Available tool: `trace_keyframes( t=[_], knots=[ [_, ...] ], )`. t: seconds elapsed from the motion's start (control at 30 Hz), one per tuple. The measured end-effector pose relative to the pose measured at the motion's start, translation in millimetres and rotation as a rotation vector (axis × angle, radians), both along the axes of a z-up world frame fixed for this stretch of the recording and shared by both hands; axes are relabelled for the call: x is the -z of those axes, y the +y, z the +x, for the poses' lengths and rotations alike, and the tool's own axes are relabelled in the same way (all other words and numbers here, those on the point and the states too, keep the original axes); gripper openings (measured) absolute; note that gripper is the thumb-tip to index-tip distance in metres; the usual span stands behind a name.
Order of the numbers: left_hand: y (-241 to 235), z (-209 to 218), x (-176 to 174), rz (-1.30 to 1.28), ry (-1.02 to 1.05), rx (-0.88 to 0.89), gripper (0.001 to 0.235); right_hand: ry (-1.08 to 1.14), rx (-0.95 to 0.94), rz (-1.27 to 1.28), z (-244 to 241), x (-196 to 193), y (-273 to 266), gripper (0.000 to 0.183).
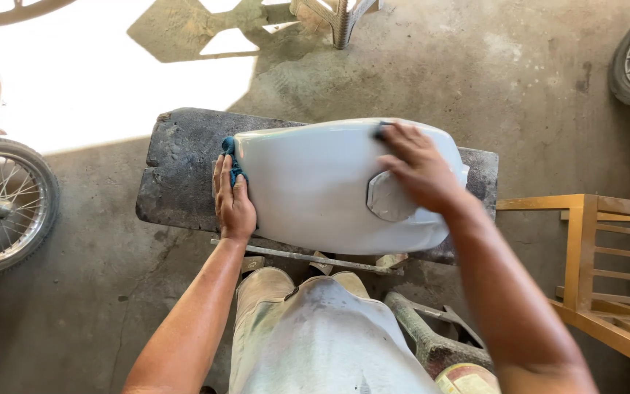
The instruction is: Sand a motorcycle gas tank with a sanding block and water.
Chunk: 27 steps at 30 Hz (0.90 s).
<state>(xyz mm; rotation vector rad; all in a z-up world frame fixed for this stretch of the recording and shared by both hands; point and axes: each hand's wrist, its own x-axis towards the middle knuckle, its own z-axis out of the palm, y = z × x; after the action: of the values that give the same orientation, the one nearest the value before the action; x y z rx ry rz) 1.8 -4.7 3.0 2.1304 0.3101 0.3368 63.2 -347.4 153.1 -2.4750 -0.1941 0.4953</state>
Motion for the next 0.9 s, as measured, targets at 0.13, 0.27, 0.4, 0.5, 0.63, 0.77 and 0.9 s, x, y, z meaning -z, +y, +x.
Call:
trace_keyframes(
  t=[0.13, 0.27, 0.4, 0.5, 0.63, 0.77, 0.9],
  knots=[
    [3, -3, -3, -0.053, 0.016, -0.003, 0.048, -0.328, -0.399, -0.088, -16, 14, 131, 0.079],
    [17, -13, 28, -0.099, -0.061, 0.008, 0.047, -0.402, -0.641, -0.229, -44, 34, 187, 0.081],
    [-6, -56, 9, 0.041, -0.122, -0.045, 0.042, -0.383, -0.460, -0.211, -62, 2, 136, 0.077],
    [-23, -63, -10, 0.071, -0.191, -0.074, 0.042, -0.415, -0.282, -0.233, -41, 14, 95, 0.080],
    [-20, -78, -16, 0.053, -0.163, -0.064, 0.045, -0.345, -0.235, -0.190, -6, 4, 138, 0.073],
    [4, -85, -7, -0.050, -0.085, -0.040, 0.041, -0.393, -0.488, -0.426, -21, 16, 225, 0.071],
    [46, -96, 20, -0.337, 0.089, -0.096, 0.036, -0.511, -0.654, -0.525, -84, 49, 255, 0.073]
  ],
)
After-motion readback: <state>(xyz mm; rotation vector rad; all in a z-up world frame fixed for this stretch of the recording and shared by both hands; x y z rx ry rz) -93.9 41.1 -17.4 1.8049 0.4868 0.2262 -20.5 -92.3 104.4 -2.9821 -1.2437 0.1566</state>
